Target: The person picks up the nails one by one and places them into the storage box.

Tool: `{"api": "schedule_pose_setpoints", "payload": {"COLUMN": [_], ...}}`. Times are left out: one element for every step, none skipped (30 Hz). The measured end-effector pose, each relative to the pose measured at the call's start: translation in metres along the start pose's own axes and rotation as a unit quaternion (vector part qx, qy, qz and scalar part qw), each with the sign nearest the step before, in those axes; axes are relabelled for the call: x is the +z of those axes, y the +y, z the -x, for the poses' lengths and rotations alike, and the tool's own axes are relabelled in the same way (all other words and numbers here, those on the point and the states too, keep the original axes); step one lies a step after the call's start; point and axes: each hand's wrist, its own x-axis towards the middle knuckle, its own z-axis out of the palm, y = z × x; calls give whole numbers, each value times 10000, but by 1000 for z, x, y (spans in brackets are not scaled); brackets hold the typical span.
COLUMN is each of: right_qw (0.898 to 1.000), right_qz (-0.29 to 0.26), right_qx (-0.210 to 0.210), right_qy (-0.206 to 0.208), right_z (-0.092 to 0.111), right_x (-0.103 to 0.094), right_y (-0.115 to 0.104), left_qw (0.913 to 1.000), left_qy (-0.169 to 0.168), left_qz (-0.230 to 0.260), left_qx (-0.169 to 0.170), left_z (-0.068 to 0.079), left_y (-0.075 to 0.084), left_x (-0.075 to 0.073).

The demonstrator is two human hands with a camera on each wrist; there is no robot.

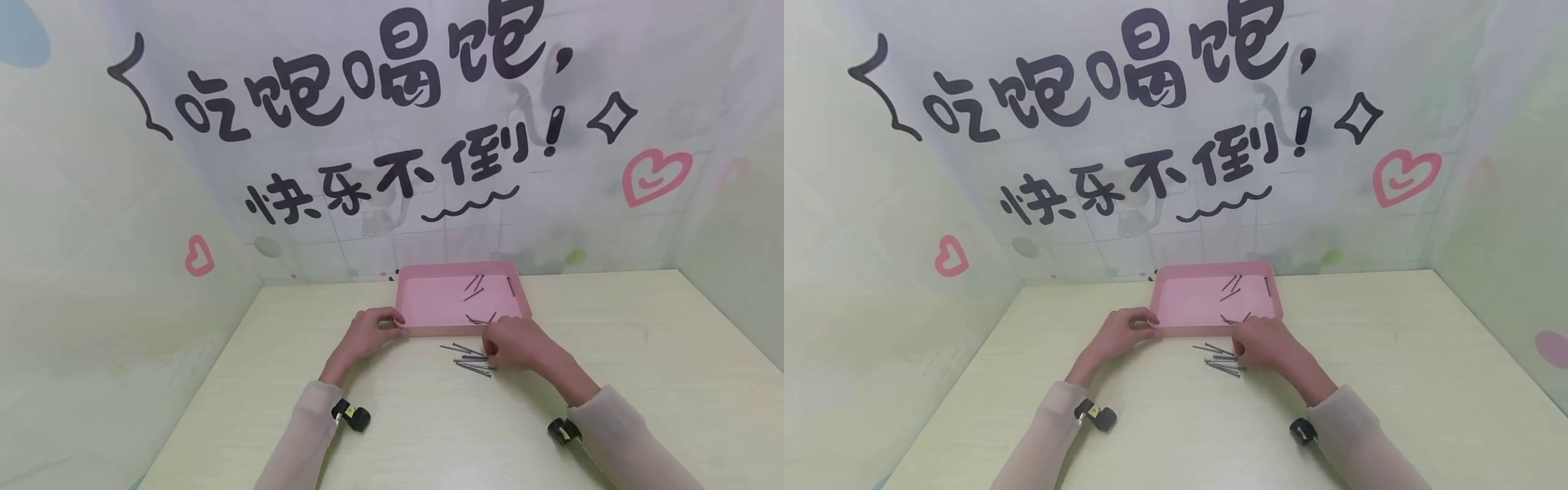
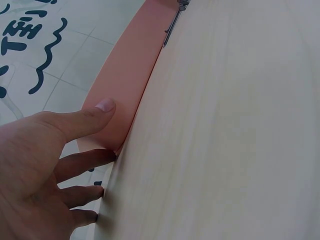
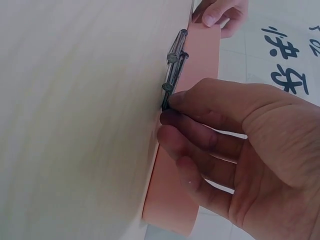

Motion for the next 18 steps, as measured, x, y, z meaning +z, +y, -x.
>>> {"api": "schedule_pose_setpoints", "payload": {"right_qw": [10000,10000,10000,10000,10000,10000,10000,10000,10000,10000,10000,9999,9999,9998,9997,9996,9995,9995], "right_qz": [-5,-14,-20,-22,-25,-14,-5,4,7,3,-6,-24,-53,-91,-121,-151,-184,-204], "right_qx": [5,14,16,20,19,18,18,16,17,25,40,64,92,117,145,171,192,206], "right_qy": [-2,-7,-9,-14,-19,-17,-18,-19,-26,-40,-56,-74,-100,-118,-135,-146,-154,-153], "right_z": [0,0,0,0,0,0,0,0,-1,-1,-1,-1,-1,-1,-1,-1,-1,-1], "right_x": [0,0,0,0,-1,-1,-1,-1,-1,-1,-1,-1,-1,-1,-1,-1,-1,-1], "right_y": [0,0,0,0,0,-1,-1,-1,-1,-1,0,0,0,0,0,1,1,1], "left_qw": [10000,10000,10000,10000,10000,10000,10000,10000,10000,10000,10000,10000,10000,10000,10000,10000,10000,10000], "left_qy": [-2,0,5,8,9,12,18,17,19,20,20,25,26,27,30,27,23,24], "left_qz": [2,-8,-22,-32,-34,-36,-36,-32,-27,-14,-6,-15,-20,-23,-29,-27,-35,-38], "left_qx": [-2,3,16,14,10,3,-2,-15,-29,-45,-41,-17,-7,4,13,15,18,16], "left_z": [0,0,0,1,1,1,1,1,1,0,0,0,0,0,0,0,0,0], "left_y": [0,0,0,0,0,-1,-1,-1,-1,-1,-1,-1,-1,-1,-1,-1,-1,-1], "left_x": [0,0,0,0,0,0,0,0,0,0,0,0,0,0,0,0,0,0]}}
